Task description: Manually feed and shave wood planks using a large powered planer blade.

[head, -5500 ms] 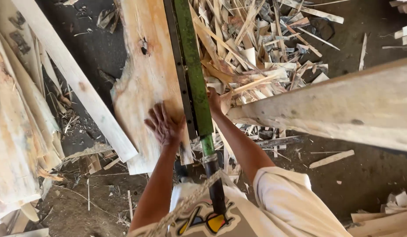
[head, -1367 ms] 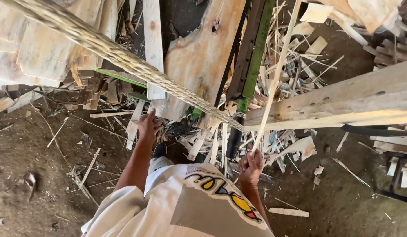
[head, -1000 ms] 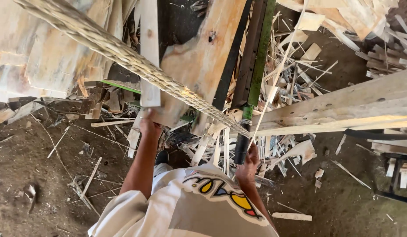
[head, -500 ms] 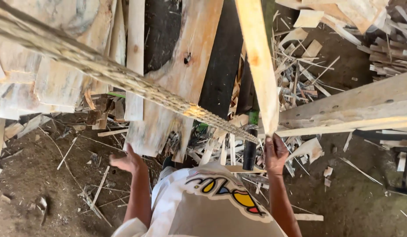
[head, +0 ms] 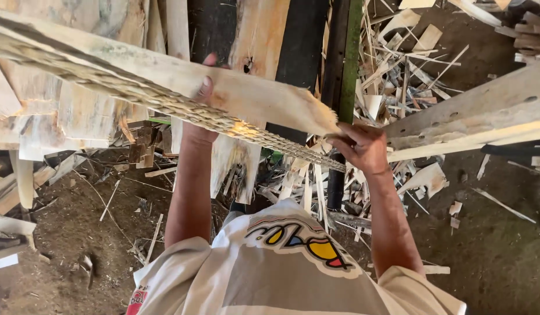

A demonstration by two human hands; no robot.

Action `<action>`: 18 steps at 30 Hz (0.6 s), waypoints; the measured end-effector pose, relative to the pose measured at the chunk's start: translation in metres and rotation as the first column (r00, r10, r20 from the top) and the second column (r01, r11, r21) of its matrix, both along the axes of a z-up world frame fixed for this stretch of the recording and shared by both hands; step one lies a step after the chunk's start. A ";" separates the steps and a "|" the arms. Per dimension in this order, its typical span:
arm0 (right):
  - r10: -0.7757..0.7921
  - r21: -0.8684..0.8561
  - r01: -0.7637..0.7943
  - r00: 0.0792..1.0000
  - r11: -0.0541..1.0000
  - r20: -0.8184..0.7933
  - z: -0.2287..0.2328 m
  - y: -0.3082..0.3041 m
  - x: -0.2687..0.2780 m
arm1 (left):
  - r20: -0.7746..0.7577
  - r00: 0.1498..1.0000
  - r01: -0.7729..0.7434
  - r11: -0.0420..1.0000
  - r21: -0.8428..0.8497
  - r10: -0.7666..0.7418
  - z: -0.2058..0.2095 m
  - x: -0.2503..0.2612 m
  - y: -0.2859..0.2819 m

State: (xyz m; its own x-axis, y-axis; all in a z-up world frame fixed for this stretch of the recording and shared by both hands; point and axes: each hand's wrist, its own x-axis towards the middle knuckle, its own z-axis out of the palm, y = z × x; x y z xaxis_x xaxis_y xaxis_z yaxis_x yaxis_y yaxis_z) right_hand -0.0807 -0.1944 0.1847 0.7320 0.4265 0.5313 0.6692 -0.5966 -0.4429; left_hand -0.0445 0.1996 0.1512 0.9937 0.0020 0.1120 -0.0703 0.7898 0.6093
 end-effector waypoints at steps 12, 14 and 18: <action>-0.365 0.333 0.351 0.931 0.875 -0.020 0.029 0.027 -0.004 | -0.123 0.785 -0.618 0.754 -0.221 0.607 0.012 -0.041 0.139; -0.333 0.537 0.359 0.931 0.763 -0.148 0.001 0.026 -0.010 | 0.002 0.755 -0.633 0.729 -0.260 0.656 0.008 -0.052 0.159; -0.312 0.657 0.498 0.867 0.566 -0.389 -0.072 0.003 -0.026 | -0.023 0.571 -0.820 0.571 0.030 0.821 -0.008 -0.062 0.151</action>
State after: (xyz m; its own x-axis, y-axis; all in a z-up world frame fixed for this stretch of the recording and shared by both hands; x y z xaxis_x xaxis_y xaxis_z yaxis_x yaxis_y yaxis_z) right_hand -0.1069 -0.1910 0.1131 0.8552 -0.3921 0.3389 0.2762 -0.2086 -0.9382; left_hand -0.1063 0.3509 0.1437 0.5696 0.8171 0.0888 -0.6651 0.3948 0.6339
